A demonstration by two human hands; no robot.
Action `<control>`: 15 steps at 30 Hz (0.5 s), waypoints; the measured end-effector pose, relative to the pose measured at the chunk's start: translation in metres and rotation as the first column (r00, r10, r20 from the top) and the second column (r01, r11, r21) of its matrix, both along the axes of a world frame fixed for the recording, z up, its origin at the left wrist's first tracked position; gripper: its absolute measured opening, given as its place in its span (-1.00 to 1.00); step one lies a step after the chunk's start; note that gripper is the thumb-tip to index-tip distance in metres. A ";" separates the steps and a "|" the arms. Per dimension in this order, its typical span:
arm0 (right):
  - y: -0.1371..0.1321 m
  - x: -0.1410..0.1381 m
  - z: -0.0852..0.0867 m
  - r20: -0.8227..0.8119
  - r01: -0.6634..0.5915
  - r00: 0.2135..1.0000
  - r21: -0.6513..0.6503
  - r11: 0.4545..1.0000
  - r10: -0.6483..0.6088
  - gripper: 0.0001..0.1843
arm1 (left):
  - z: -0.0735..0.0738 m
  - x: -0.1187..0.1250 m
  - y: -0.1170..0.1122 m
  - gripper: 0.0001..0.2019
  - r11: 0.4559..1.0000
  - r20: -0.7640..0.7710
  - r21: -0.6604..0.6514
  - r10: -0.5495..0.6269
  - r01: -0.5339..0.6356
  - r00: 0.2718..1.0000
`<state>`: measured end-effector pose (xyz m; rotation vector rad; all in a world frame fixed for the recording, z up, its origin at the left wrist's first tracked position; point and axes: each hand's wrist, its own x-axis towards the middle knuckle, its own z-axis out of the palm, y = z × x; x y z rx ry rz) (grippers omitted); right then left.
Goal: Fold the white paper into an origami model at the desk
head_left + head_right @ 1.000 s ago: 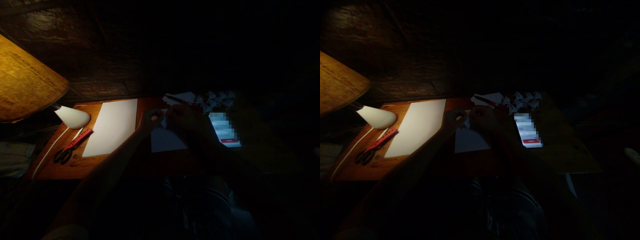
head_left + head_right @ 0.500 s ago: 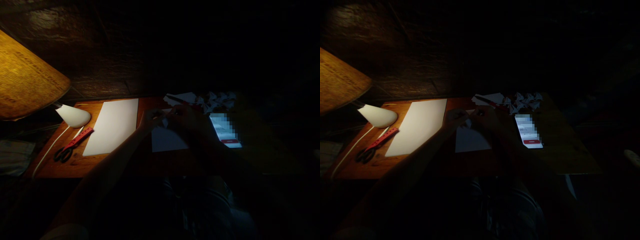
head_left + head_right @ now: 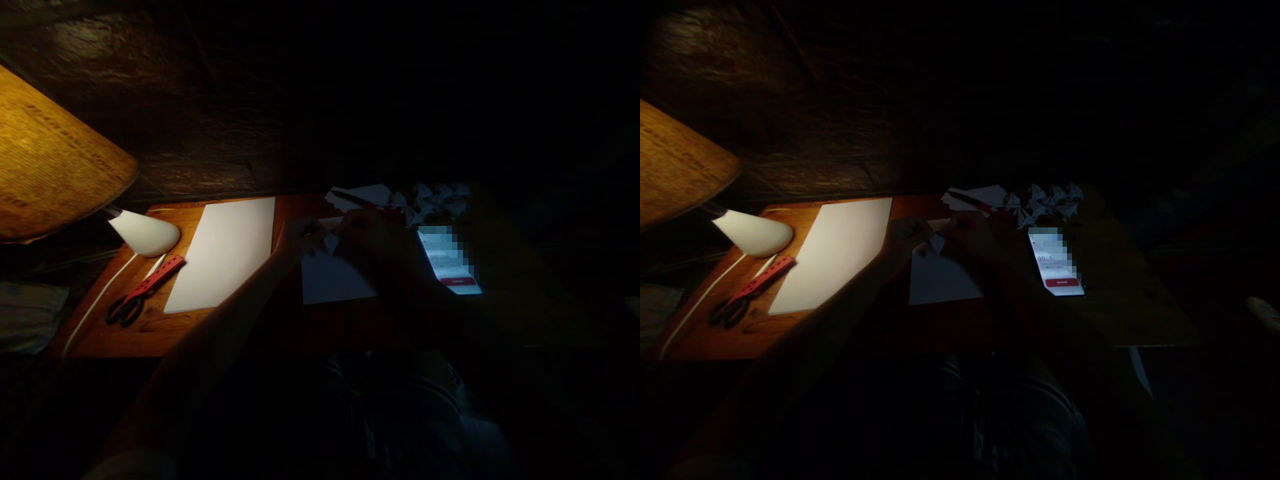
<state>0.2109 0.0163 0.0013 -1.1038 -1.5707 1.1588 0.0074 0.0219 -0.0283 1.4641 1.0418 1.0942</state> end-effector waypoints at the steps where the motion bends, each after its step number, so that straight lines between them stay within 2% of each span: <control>1: -0.003 0.001 0.005 0.056 -0.009 0.998 -0.004 1.000 0.009 -0.71 | 0.000 -0.001 0.000 -0.76 1.000 -0.005 -0.005 -0.009 0.009 1.000; 5: -0.011 0.005 0.016 0.209 -0.070 0.976 0.059 0.996 0.056 -0.84 | -0.002 -0.002 0.002 -0.70 0.998 -0.026 -0.032 -0.055 0.054 0.998; 8: -0.008 0.003 0.011 0.236 -0.095 0.969 0.082 0.992 0.073 -0.88 | -0.002 0.000 0.003 -0.65 0.996 -0.033 -0.024 -0.085 0.084 0.996; 12: 0.001 0.001 0.002 0.220 -0.044 0.975 0.112 0.993 0.018 -0.88 | -0.002 0.003 0.003 -0.65 0.996 -0.024 0.044 -0.080 0.081 0.997; 15: 0.003 0.000 -0.001 0.195 -0.029 0.981 0.145 0.989 0.000 -0.86 | -0.003 0.004 0.004 -0.69 0.991 -0.073 0.106 -0.072 0.080 0.995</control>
